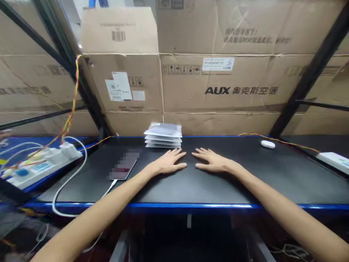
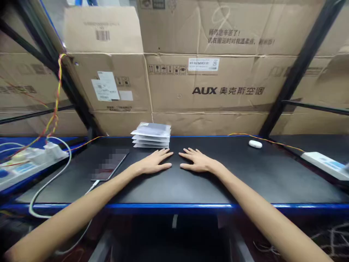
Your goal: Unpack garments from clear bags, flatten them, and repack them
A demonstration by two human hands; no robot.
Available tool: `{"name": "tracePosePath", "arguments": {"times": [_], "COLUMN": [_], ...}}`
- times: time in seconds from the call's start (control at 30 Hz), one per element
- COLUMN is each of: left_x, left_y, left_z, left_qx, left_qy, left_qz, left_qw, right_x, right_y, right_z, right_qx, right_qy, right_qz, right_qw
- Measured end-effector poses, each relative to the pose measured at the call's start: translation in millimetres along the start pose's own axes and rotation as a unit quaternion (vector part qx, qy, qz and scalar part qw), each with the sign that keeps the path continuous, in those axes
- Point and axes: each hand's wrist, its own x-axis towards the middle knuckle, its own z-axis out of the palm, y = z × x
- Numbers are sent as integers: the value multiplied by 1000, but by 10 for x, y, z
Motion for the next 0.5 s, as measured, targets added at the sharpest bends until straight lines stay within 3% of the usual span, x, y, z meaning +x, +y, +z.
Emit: {"name": "tracePosePath", "arguments": {"times": [0.5], "left_x": [18], "left_y": [-24], "left_z": [3], "left_qx": [-3], "left_qy": [8], "left_qz": [2], "left_qw": [1000], "right_x": [28], "right_y": [11], "right_z": [8], "right_qx": [20], "right_qy": [7], "right_qz": [4], "right_qw": [1000]}}
